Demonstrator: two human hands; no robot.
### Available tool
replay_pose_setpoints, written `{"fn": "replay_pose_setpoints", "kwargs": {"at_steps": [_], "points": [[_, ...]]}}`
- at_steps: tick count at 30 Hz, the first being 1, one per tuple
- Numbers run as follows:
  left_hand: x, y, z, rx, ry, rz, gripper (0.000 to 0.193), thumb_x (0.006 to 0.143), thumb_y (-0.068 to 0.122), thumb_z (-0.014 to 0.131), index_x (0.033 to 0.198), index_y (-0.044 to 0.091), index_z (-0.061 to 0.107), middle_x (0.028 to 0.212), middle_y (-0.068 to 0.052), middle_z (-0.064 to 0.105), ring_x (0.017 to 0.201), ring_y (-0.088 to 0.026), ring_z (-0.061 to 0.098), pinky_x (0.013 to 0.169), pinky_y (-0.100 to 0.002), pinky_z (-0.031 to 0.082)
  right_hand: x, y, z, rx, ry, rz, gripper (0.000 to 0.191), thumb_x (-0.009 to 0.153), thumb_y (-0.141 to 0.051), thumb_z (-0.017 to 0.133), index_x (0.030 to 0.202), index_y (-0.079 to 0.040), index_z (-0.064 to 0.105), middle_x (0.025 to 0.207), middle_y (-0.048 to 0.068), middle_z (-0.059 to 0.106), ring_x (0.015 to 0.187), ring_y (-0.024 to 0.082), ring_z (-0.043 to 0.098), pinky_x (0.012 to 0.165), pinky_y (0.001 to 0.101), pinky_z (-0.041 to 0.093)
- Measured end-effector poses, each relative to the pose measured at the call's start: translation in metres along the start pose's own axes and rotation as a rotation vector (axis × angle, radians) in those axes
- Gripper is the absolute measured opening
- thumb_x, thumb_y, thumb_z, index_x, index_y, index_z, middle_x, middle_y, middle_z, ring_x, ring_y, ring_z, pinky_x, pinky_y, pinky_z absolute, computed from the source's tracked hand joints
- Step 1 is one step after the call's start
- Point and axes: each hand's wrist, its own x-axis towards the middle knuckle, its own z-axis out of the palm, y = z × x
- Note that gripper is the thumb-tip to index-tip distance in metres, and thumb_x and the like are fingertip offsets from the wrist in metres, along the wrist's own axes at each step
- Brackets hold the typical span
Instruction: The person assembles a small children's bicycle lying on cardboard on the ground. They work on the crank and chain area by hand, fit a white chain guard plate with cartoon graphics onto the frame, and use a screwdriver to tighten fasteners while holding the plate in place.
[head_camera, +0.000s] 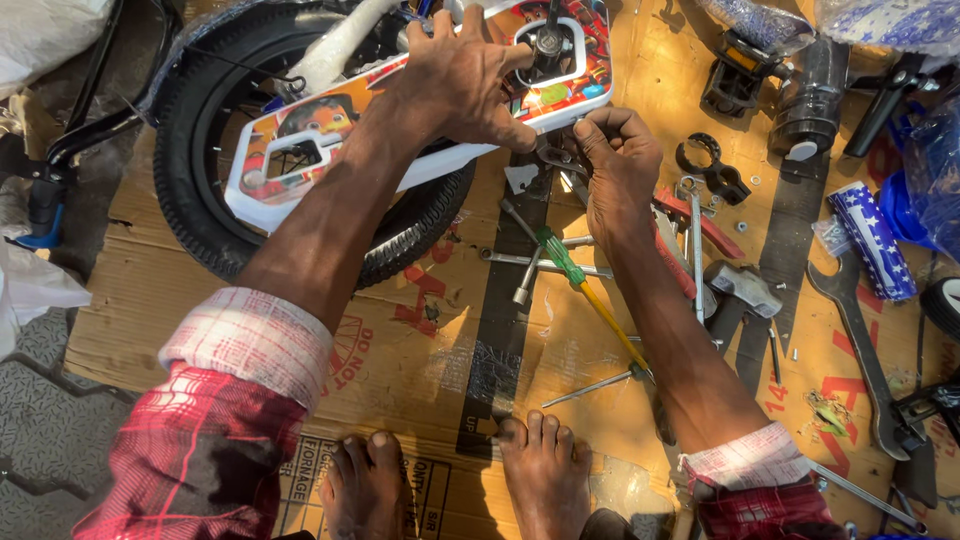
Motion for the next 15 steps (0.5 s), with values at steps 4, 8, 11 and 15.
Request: {"fn": "replay_pose_setpoints", "kwargs": {"at_steps": [4,8,11,15], "points": [[0.003,-0.002,0.003,0.064,0.006,0.024,0.090,0.062,0.092,0.074,0.127,0.029,0.072,0.107,-0.022,0.057,0.090,-0.039,0.060,0.063,-0.054,0.052,0.003,-0.004,-0.002,-0.133,-0.035,-0.043,0.007,0.096,0.004,0.073,0.100,0.002,0.067,0.089,0.007,0.071,0.076,0.012,0.067,0.072,0.0268,0.058],[0.002,-0.003,0.004,0.043,0.109,0.060,0.098,0.045,0.097,0.074,0.119,0.033,0.074,0.102,-0.020,0.058,0.084,-0.042,0.061,0.057,-0.059,0.052,0.002,-0.004,0.000,-0.308,-0.011,-0.134,0.008,0.096,0.003,0.074,0.100,0.001,0.068,0.091,0.006,0.071,0.080,0.011,0.065,0.073,0.0257,0.056],[-0.005,-0.002,0.004,0.042,0.080,0.026,0.104,0.049,0.098,0.075,0.127,0.029,0.073,0.100,-0.021,0.057,0.080,-0.037,0.060,0.058,-0.052,0.050,-0.001,-0.002,0.002,-0.135,0.006,-0.068,0.008,0.096,0.004,0.074,0.101,0.000,0.068,0.092,0.005,0.070,0.081,0.011,0.065,0.076,0.0258,0.057],[-0.009,0.000,0.008,0.049,0.101,0.031,0.096,0.056,0.094,0.076,0.125,0.027,0.074,0.099,-0.020,0.057,0.080,-0.037,0.060,0.058,-0.053,0.049,-0.002,-0.003,0.003,-0.051,0.015,0.039,0.006,0.097,0.003,0.071,0.100,-0.001,0.069,0.091,0.004,0.069,0.079,0.012,0.065,0.077,0.0265,0.056]]}}
